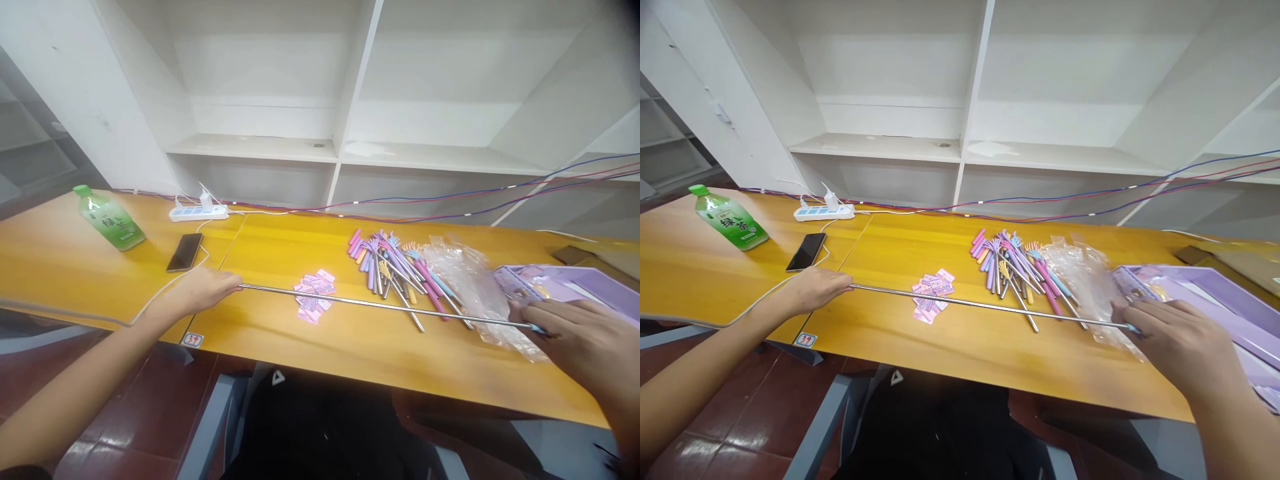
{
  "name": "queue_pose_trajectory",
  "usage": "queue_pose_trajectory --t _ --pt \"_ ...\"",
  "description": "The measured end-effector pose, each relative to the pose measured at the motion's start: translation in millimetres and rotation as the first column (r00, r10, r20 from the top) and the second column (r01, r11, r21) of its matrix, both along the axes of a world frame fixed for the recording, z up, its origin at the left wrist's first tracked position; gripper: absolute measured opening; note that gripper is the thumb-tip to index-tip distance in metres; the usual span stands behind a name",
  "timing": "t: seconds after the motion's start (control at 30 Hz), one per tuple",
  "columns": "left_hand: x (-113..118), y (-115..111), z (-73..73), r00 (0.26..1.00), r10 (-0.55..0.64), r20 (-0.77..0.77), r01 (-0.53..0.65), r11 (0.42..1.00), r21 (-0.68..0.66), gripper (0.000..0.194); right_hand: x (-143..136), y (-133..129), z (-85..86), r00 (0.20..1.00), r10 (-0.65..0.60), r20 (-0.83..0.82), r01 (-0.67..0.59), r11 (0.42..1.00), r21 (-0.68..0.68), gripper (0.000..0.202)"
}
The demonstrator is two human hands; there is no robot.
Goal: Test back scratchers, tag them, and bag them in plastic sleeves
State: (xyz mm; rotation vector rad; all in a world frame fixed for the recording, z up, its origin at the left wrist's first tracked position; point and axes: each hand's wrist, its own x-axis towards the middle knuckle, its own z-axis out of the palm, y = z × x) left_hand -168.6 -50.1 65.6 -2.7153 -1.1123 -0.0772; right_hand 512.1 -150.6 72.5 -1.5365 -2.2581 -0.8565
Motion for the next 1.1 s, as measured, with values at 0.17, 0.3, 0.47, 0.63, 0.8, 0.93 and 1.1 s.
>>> queue_pose_trajectory --t 0.17,0.3,0.47,0.63,0.8,0.93,1.1 --pt "2 -5 -16.8 0.998 0.054 0.033 -0.055 0.998 0.031 0.043 -4 -1 -12.6 0.999 0.009 0.032 -0.010 1.000 0.024 0.031" --pt "5 -8 -27.7 0.981 0.194 -0.017 -0.194 0.981 0.028 0.041 0 1 -30.2 0.985 -0.144 -0.095 0.146 0.989 0.019 0.032" --pt "54 -7 -19.5 0.888 0.442 -0.128 -0.452 0.890 -0.062 0.029 -48 35 -51.9 0.973 -0.060 -0.224 0.073 0.996 0.052 0.038" --pt "153 -9 -8.9 0.928 0.350 -0.125 -0.367 0.917 -0.155 0.029 -207 73 -62.8 0.951 0.101 -0.292 -0.118 0.992 -0.041 0.037" --pt "193 -11 -13.3 0.949 0.302 -0.094 -0.316 0.923 -0.222 0.021 -308 76 -65.0 0.967 0.031 -0.252 -0.094 0.966 -0.240 0.024" --pt "185 -13 -21.0 0.952 0.290 -0.099 -0.305 0.931 -0.201 0.021 -309 73 -60.8 0.972 0.021 -0.235 -0.113 0.915 -0.388 0.019" --pt "184 -20 -22.1 0.974 0.193 -0.122 -0.214 0.957 -0.196 0.029 -300 72 -57.1 0.981 -0.029 -0.193 -0.066 0.881 -0.469 0.016"
